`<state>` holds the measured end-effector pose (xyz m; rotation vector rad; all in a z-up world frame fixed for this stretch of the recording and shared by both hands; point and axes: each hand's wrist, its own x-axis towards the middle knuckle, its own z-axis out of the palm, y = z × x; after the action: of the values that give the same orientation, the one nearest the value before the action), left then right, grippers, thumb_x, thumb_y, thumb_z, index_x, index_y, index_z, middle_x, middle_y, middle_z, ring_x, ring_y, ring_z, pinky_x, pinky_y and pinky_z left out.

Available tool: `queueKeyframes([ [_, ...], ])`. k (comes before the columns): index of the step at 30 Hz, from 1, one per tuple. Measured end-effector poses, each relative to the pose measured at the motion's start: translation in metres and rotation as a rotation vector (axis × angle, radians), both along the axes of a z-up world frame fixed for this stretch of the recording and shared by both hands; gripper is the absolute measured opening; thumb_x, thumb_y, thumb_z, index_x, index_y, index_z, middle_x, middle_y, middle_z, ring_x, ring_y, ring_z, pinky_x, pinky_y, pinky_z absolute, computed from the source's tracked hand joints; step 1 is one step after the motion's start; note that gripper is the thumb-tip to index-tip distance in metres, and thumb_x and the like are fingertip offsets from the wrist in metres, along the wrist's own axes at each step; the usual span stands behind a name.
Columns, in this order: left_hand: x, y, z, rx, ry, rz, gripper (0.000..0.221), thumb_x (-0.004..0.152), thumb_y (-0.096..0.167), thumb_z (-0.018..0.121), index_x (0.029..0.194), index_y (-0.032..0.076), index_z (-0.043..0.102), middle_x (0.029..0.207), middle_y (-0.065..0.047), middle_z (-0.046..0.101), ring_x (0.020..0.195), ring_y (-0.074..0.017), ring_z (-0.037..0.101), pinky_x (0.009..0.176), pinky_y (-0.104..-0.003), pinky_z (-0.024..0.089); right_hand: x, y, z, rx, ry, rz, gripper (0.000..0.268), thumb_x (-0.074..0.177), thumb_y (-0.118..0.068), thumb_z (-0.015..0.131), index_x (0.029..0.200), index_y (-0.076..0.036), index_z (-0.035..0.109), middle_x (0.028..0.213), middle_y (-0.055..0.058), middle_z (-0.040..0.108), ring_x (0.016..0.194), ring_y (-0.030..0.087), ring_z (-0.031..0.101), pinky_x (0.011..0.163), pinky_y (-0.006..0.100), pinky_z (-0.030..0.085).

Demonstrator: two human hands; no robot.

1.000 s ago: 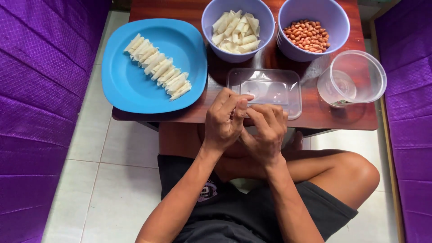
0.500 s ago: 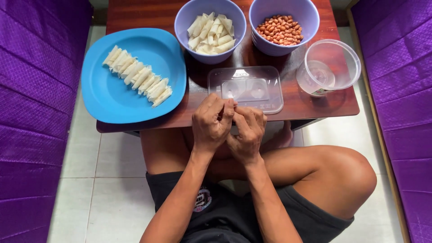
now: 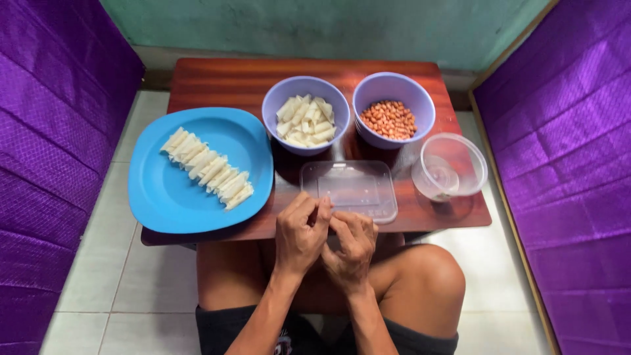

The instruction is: Wrapping peanuts and white food strips into small square wrappers to create rolls.

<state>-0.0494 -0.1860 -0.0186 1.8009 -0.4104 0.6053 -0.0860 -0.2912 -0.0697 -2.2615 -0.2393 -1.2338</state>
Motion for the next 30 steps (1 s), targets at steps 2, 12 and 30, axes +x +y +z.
queueKeyframes([
  [2, 0.003, 0.003, -0.003, -0.031, -0.006, 0.024, 0.031, 0.101, 0.025, 0.062, 0.074, 0.013, 0.070, 0.062, -0.006, 0.051, 0.054, -0.0276, 0.062, 0.053, -0.033, 0.052, 0.006, 0.001, 0.003, -0.024, 0.016, 0.017, 0.023, 0.075, -0.018, 0.085, 0.095, -0.019, 0.076, 0.096, -0.004, 0.070, 0.091, 0.018, 0.062, 0.090, 0.029, 0.042],
  [12, 0.000, 0.002, 0.006, 0.082, 0.019, -0.042, 0.019, 0.092, 0.019, 0.066, 0.084, 0.003, 0.072, 0.077, -0.004, 0.058, 0.068, -0.0173, 0.049, 0.058, -0.031, 0.044, -0.008, -0.071, 0.023, -0.473, 0.374, 0.125, 0.061, 0.073, -0.010, 0.067, 0.134, -0.017, 0.064, 0.140, 0.005, 0.056, 0.130, 0.024, 0.048, 0.107, 0.043, 0.035],
  [30, 0.011, 0.015, 0.005, 0.176, 0.168, -0.149, 0.014, 0.089, 0.018, 0.070, 0.087, 0.005, 0.073, 0.084, -0.002, 0.057, 0.072, -0.0153, 0.050, 0.061, -0.028, 0.046, 0.006, -0.089, 0.049, -0.604, 0.436, 0.425, 0.048, 0.082, -0.011, 0.064, 0.130, -0.011, 0.066, 0.131, 0.003, 0.058, 0.099, 0.025, 0.055, 0.086, 0.038, 0.048],
])
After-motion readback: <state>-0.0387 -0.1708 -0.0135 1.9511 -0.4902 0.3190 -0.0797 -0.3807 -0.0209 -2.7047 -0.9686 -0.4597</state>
